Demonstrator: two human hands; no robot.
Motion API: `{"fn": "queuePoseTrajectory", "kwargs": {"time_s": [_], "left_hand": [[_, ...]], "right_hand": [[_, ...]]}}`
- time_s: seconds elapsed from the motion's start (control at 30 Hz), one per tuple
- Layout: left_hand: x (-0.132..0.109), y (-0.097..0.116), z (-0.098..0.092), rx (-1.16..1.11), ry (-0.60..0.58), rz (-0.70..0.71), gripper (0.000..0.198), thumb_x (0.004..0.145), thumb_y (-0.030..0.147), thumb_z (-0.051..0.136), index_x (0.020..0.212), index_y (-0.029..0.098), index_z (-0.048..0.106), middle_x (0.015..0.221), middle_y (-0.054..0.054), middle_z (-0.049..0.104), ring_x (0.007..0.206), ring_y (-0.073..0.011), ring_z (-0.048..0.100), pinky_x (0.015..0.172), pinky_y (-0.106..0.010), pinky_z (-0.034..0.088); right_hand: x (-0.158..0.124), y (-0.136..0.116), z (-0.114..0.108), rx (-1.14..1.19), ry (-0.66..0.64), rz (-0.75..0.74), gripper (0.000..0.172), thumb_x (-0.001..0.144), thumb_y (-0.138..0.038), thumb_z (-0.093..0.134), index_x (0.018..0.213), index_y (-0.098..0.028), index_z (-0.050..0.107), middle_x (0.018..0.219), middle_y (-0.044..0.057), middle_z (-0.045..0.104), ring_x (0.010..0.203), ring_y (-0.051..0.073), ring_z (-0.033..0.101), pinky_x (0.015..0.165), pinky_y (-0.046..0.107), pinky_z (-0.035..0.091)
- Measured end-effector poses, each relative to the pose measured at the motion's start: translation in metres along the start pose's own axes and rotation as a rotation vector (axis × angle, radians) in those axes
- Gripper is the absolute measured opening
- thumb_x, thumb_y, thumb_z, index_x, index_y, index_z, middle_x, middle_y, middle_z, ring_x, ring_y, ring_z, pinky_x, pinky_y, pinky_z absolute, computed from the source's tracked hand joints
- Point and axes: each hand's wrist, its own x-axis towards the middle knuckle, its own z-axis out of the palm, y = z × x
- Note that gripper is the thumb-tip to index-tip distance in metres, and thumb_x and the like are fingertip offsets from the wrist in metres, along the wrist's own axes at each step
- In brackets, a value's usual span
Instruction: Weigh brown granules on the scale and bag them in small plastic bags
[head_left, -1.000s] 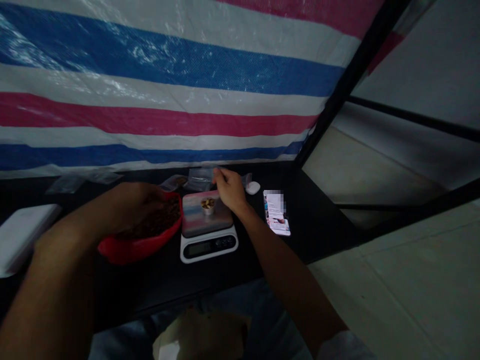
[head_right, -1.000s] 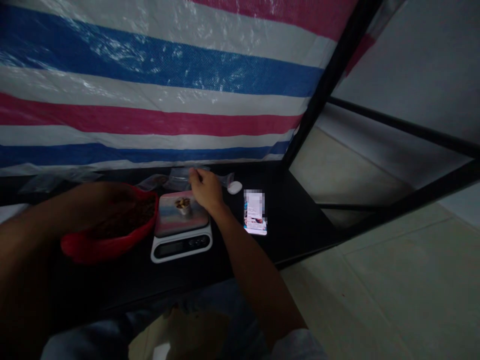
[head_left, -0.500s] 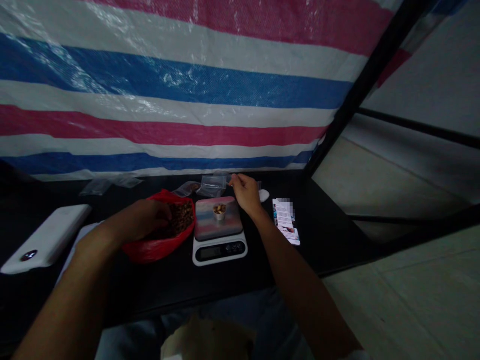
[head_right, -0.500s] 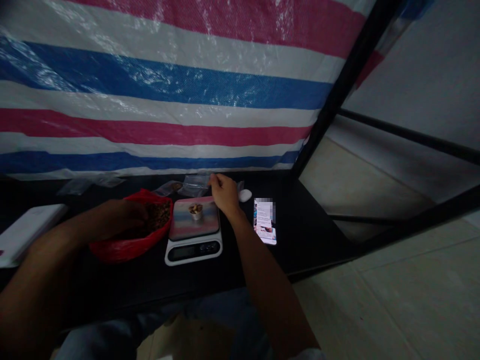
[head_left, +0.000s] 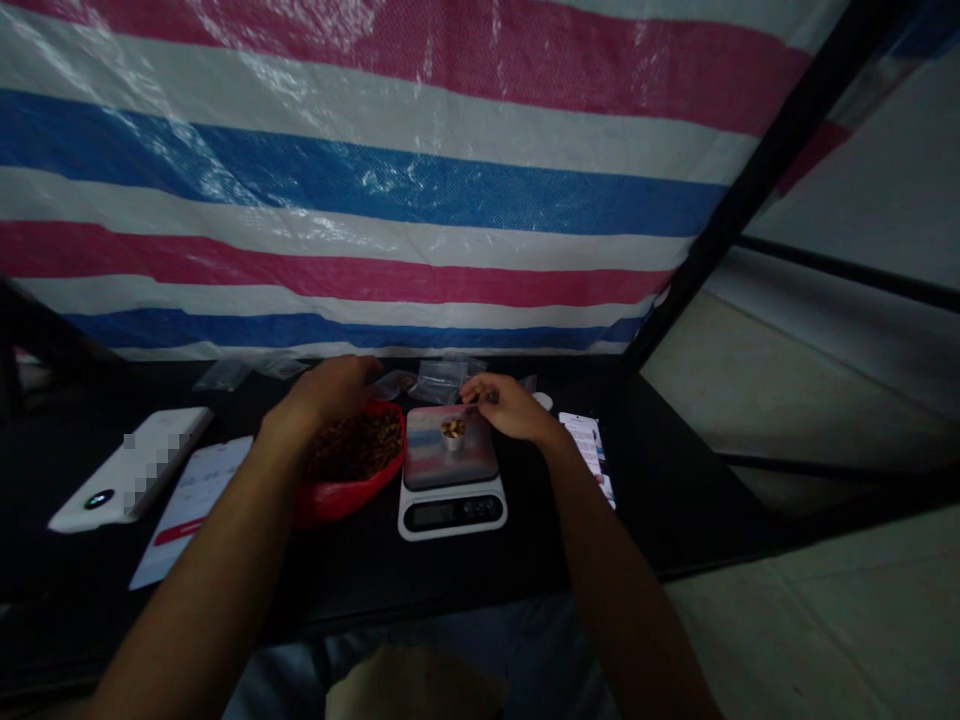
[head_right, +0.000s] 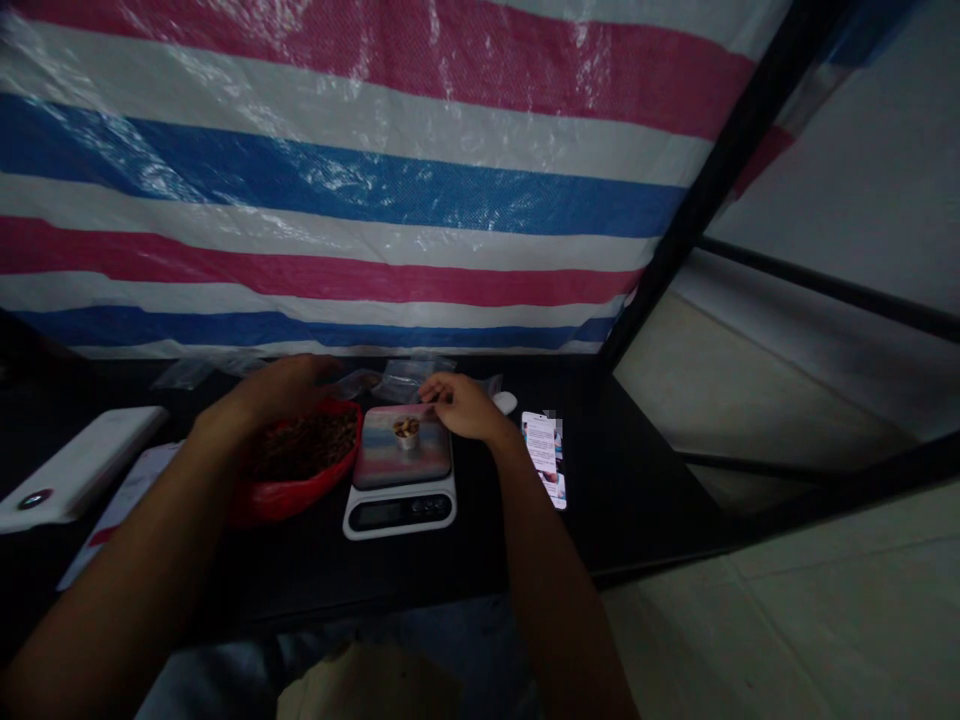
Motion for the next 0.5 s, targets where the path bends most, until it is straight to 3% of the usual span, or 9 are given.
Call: {"fn": "queuePoseTrajectory", "kwargs": {"time_s": [0.1,0.23,0.43,0.5], "left_hand": [[0.004,-0.008,0.007,0.076,-0.04,-0.003,0.033,0.084,0.036,0.061,0.112,0.027,0.077,0.111,-0.01,0.079,0.099,-0.0302,0.073,0.086,-0.033,0.052],[0.002,-0.019,0.014,0.117,-0.081,0.008,0.038,0.083,0.028,0.059,0.117,0.028,0.075,0.118,-0.009,0.077,0.102,-0.029,0.072,0.084,-0.031,0.052],[-0.001,-0.015,0.017,0.195,-0.009,-0.024,0.034,0.09,0.037,0.046,0.104,0.027,0.075,0.108,-0.009,0.078,0.098,-0.0326,0.072,0.079,-0.036,0.052],[-0.002,-0.012,0.015,0.182,0.072,0.002,0.037,0.092,0.038,0.042,0.103,0.024,0.074,0.106,-0.011,0.077,0.096,-0.0328,0.072,0.08,-0.038,0.052]], "right_hand": [[-0.012,-0.011,-0.014,-0.076,-0.175,0.027,0.029,0.073,-0.004,0.067,0.098,-0.018,0.073,0.099,0.005,0.074,0.083,0.017,0.062,0.077,0.031,0.049],[-0.02,-0.024,-0.018,-0.021,-0.278,0.018,0.046,0.067,-0.011,0.082,0.111,-0.02,0.072,0.108,0.004,0.073,0.096,0.019,0.066,0.086,0.033,0.05],[-0.016,-0.031,-0.006,-0.044,-0.274,0.037,0.034,0.072,-0.02,0.085,0.104,-0.018,0.074,0.103,0.005,0.075,0.092,0.018,0.067,0.085,0.034,0.051],[-0.014,-0.029,-0.004,-0.014,-0.235,0.01,0.03,0.074,-0.023,0.084,0.102,-0.017,0.073,0.1,0.005,0.075,0.091,0.018,0.067,0.085,0.034,0.051]]}}
